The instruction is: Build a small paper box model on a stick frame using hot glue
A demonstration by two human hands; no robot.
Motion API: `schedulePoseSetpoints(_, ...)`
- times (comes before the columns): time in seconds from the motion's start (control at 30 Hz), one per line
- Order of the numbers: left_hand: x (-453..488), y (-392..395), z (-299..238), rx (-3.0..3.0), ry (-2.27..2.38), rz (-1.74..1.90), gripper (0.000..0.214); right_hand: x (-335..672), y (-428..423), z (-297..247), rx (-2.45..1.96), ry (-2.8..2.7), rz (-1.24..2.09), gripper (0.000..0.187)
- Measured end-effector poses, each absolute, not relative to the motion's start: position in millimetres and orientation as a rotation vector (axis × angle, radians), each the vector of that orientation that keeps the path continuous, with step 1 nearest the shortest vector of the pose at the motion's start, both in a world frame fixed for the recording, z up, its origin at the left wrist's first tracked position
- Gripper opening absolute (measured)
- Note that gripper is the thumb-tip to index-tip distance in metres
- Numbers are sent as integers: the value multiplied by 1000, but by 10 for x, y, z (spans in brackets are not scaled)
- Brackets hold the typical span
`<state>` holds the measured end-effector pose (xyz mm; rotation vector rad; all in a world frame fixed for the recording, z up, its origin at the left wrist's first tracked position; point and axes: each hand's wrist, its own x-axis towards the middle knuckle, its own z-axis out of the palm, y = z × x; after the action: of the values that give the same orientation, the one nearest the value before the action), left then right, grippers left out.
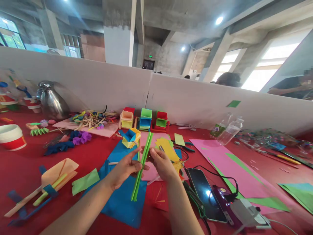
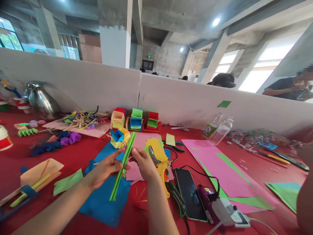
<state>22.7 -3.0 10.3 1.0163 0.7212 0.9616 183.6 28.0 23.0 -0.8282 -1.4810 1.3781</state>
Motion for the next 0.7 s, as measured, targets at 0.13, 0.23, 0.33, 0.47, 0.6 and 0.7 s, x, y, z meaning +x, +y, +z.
schedulePoseSetpoints(0.13,267,-36,97,1046,790,946,83,1843,281,112,-776,-1384,1471,32)
schedulePoseSetpoints(0.23,301,-41,65,1076,809,947,84,1836,279,88,-769,-1360,1479,31)
schedulePoseSetpoints(0.33,334,-43,19,1090,827,953,84,1828,275,69,-790,-1337,1455,30)
schedulePoseSetpoints(0.47,362,-39,-39,1119,855,977,82,1815,260,47,-799,-1346,1393,29)
schedulePoseSetpoints(0.6,368,-31,-66,1153,870,966,76,1803,259,34,-813,-1341,1349,26)
schedulePoseSetpoints(0.7,367,-24,-79,1131,854,958,73,1800,267,30,-837,-1332,1349,27)
